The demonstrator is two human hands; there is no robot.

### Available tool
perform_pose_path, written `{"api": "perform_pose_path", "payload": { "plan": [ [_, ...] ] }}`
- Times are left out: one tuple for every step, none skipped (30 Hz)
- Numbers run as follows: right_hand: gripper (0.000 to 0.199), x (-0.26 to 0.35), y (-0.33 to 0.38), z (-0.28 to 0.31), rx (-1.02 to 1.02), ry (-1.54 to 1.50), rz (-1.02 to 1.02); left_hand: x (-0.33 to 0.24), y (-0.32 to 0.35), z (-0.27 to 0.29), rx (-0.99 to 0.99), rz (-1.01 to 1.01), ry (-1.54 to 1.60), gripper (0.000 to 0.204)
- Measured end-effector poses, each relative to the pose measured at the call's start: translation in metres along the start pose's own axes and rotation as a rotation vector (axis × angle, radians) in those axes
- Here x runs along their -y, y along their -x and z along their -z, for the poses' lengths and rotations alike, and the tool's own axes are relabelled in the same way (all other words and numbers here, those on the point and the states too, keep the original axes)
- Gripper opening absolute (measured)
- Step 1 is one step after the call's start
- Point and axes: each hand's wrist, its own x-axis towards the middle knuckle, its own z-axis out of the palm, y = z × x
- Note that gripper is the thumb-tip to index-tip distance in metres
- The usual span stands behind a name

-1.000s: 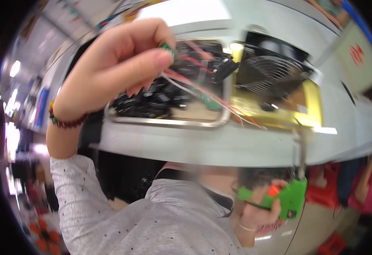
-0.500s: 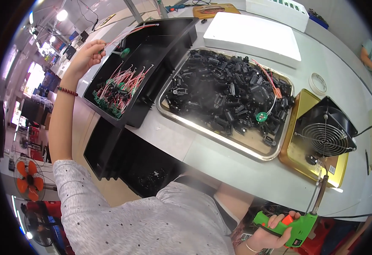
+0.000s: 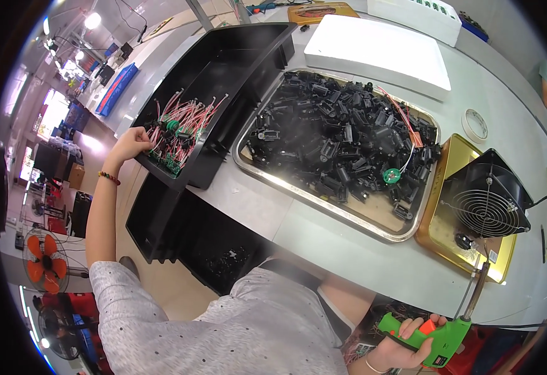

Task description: The person solders electronic components onto green circuit boards using a handheld soldering gun at a workbench.

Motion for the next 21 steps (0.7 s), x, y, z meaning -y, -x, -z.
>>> {"api": "perform_pose_path", "payload": {
  "plan": [
    [0.038, 0.002, -0.001, 0.003, -0.007, 0.003, 0.004, -0.016, 0.004, -0.001, 0.005, -0.007, -0.002, 0.018],
    [0.039, 0.004, -0.002, 0.005, 0.019, -0.001, 0.007, -0.036, 0.009, 0.0, -0.057, 0.0, -0.258, 0.018],
    [0.039, 0.006, -0.001, 0.008, 0.036, -0.005, 0.014, -0.055, 0.014, 0.004, -0.122, -0.004, -0.517, 0.019],
    [0.04, 0.007, 0.001, 0.007, -0.003, -0.002, 0.017, -0.064, 0.017, 0.006, -0.173, -0.009, -0.648, 0.02],
    [0.041, 0.007, 0.001, 0.005, -0.046, 0.002, 0.024, -0.073, 0.021, 0.007, -0.228, -0.02, -0.777, 0.02],
    [0.041, 0.005, 0.002, 0.002, -0.085, -0.004, 0.017, -0.08, 0.027, 0.007, -0.289, -0.086, -0.75, 0.018],
    [0.042, 0.003, 0.001, 0.002, -0.105, -0.008, 0.006, -0.096, 0.036, 0.007, -0.35, -0.151, -0.716, 0.016],
    [0.043, 0.002, 0.0, 0.002, -0.075, 0.006, 0.001, -0.122, 0.045, 0.001, -0.396, -0.349, -0.44, 0.012],
    [0.044, -0.001, 0.0, 0.002, -0.042, 0.021, -0.006, -0.161, 0.059, -0.009, -0.429, -0.53, -0.154, 0.009],
    [0.045, -0.002, 0.0, 0.004, -0.057, 0.012, 0.0, -0.203, 0.07, -0.017, -0.303, -0.538, -0.059, 0.007],
    [0.045, -0.003, -0.001, 0.008, -0.068, -0.008, -0.003, -0.243, 0.082, -0.026, -0.181, -0.535, 0.021, 0.006],
    [0.045, -0.003, -0.003, 0.012, -0.072, -0.037, -0.002, -0.274, 0.086, -0.04, -0.179, -0.789, -0.028, 0.005],
    [0.045, -0.001, -0.004, 0.013, -0.089, -0.031, 0.012, -0.302, 0.089, -0.051, -0.176, -1.037, -0.076, 0.005],
    [0.044, 0.0, -0.004, 0.015, -0.08, -0.041, 0.023, -0.327, 0.09, -0.065, -0.097, -1.134, -0.059, 0.007],
    [0.044, 0.002, -0.003, 0.015, -0.069, -0.056, 0.03, -0.35, 0.091, -0.076, -0.019, -1.225, -0.05, 0.009],
    [0.044, 0.003, -0.002, 0.017, -0.082, -0.037, 0.041, -0.37, 0.087, -0.094, 0.025, -1.301, -0.028, 0.011],
    [0.044, 0.005, -0.001, 0.018, -0.092, -0.036, 0.051, -0.386, 0.082, -0.111, 0.06, -1.367, -0.012, 0.013],
    [0.045, 0.006, 0.0, 0.018, -0.09, -0.039, 0.038, -0.401, 0.076, -0.128, 0.039, -1.384, 0.054, 0.013],
    [0.046, 0.008, -0.001, 0.021, -0.09, -0.037, 0.028, -0.418, 0.066, -0.146, 0.022, -1.403, 0.125, 0.013],
    [0.046, 0.009, 0.001, 0.025, -0.092, -0.035, 0.024, -0.433, 0.051, -0.159, -0.086, -1.456, 0.093, 0.016],
    [0.046, 0.01, 0.003, 0.026, -0.097, -0.039, 0.031, -0.446, 0.038, -0.166, -0.196, -1.504, 0.059, 0.02]
  ]
}}
